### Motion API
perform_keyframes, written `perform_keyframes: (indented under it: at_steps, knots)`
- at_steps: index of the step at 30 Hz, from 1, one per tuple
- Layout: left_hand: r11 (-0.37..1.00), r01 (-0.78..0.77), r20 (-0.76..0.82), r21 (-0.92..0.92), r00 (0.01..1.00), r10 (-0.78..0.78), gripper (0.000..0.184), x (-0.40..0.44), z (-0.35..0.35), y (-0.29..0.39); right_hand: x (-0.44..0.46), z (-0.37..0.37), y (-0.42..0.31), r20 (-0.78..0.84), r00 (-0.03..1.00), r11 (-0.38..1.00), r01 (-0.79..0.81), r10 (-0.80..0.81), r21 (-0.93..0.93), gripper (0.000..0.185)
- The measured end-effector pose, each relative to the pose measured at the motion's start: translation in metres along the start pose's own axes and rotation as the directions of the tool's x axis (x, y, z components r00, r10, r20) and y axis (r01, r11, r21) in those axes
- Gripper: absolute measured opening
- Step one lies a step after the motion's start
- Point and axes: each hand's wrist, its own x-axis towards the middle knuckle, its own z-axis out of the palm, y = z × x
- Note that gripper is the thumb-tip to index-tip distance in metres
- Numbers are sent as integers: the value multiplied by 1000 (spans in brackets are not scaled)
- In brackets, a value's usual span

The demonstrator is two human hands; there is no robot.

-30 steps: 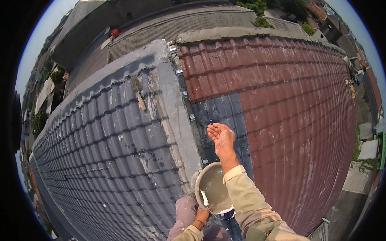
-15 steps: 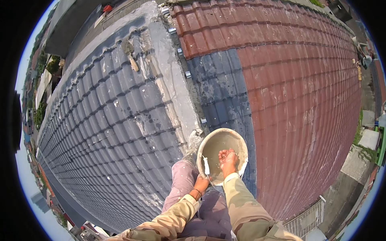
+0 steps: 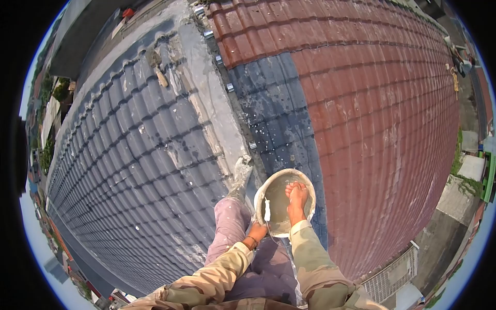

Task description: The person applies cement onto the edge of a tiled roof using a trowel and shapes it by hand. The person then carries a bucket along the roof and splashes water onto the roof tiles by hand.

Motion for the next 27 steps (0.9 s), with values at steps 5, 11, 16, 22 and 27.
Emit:
perform_keyframes:
  at_steps: [5, 11, 16, 22, 27]
  knots:
    - [993, -115, -12, 19, 993, 115, 38, 7, 8, -24, 16, -72, 90, -200, 954, 967, -242, 222, -77, 19]
    - [999, -37, 111, 15, 993, 35, 31, 18, 3, -45, 35, -83, 136, -62, 966, 939, -227, 250, 260, 29]
    - [998, -31, 150, -57, 988, 39, 23, 16, 6, -46, -21, -42, 66, 292, 953, 878, -208, 82, 431, 42]
    - [978, 124, 280, -166, 957, -74, 17, -2, -1, -24, -118, -57, -4, 383, 889, 959, 179, -252, 218, 34]
    - [997, -54, 276, 56, 960, 37, 13, -30, -1, 3, -122, -140, 72, 116, 962, 960, 228, -247, 160, 22]
